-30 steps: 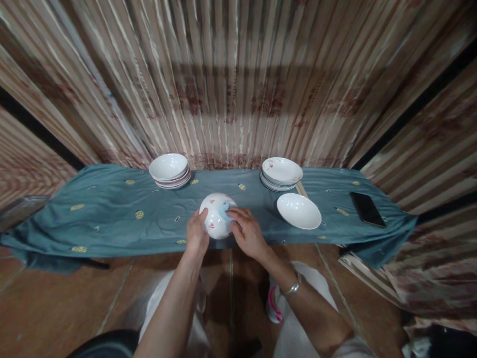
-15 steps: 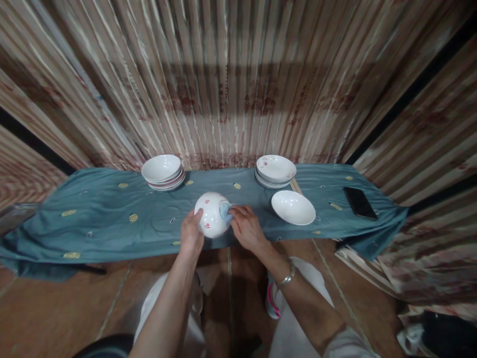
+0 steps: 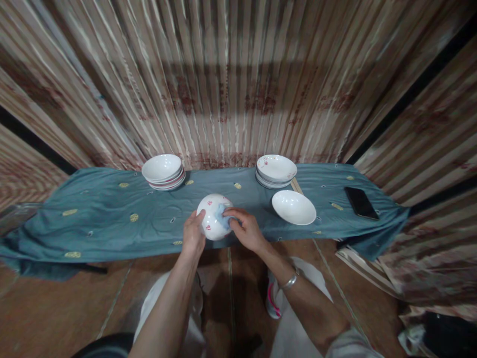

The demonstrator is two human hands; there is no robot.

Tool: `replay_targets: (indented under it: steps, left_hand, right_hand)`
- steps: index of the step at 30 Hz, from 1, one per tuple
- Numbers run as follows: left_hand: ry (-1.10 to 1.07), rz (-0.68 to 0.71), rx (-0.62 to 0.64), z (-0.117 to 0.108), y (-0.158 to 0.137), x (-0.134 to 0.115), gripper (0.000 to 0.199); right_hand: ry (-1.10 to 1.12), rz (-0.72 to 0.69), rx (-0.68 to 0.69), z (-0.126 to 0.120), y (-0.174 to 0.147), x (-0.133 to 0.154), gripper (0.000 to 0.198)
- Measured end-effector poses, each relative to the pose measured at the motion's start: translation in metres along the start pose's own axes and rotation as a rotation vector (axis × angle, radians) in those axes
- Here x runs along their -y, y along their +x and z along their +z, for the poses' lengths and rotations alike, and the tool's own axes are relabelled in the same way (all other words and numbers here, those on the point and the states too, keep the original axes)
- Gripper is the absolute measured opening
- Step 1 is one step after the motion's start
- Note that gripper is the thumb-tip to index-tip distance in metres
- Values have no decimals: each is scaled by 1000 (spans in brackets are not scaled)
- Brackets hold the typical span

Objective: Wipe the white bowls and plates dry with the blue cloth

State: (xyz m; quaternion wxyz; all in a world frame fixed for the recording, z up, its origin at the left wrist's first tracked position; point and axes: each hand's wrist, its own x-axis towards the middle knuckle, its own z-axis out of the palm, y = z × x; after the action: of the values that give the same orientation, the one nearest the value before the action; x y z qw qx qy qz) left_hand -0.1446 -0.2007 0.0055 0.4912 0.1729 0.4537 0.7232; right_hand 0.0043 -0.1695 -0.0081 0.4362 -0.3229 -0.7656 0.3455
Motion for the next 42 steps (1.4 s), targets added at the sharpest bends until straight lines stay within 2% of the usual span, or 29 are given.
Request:
replay_targets:
  steps: [4,7,10,13,16,19,24,28,30,33,36,42]
  left_hand:
    - [21,7,7,0,1,-2,43]
    - [40,5,36,2,-1,-2,45]
    - [49,-4,73,7,-6,2,41]
    - [35,12,107,12,-10,6,34]
    - [35,26,128,15,-12,10,33]
    - [74,-6,161,16,-16,12,36]
    - [143,-97,198,16,-26,11,36]
    - [122,-114,192,15,-28,3,38]
    - [95,-118,180,15,-27,-1,39]
    - [43,-109,137,14,-23,-7,38]
    - [18,-94,100,12,-21,-11,40]
    - [12,-36,43,8,-16,-16,45]
  right_hand:
    - [174,97,55,-4,3,7,27]
    - [165,85,-20,-6,4,11,28]
    - [-37,-59,-59,-5,3,15,33]
    - [-326,-183,45,0,0,19,39]
    - [-490,-176,88,2,-1,19,41]
    - [-498,-146,52,-2,4,12,40]
    - [-220,-45,-38,-16,17,-8,37]
    - [29,208,-117,-24,23,-28,35]
    - [146,291,-168,-23,24,-37,34]
    - [386,385,-293,-14,25,-42,31]
    - [664,547,-416,-1,24,-41,23]
    - [1101,964,-471,28,22,-36,13]
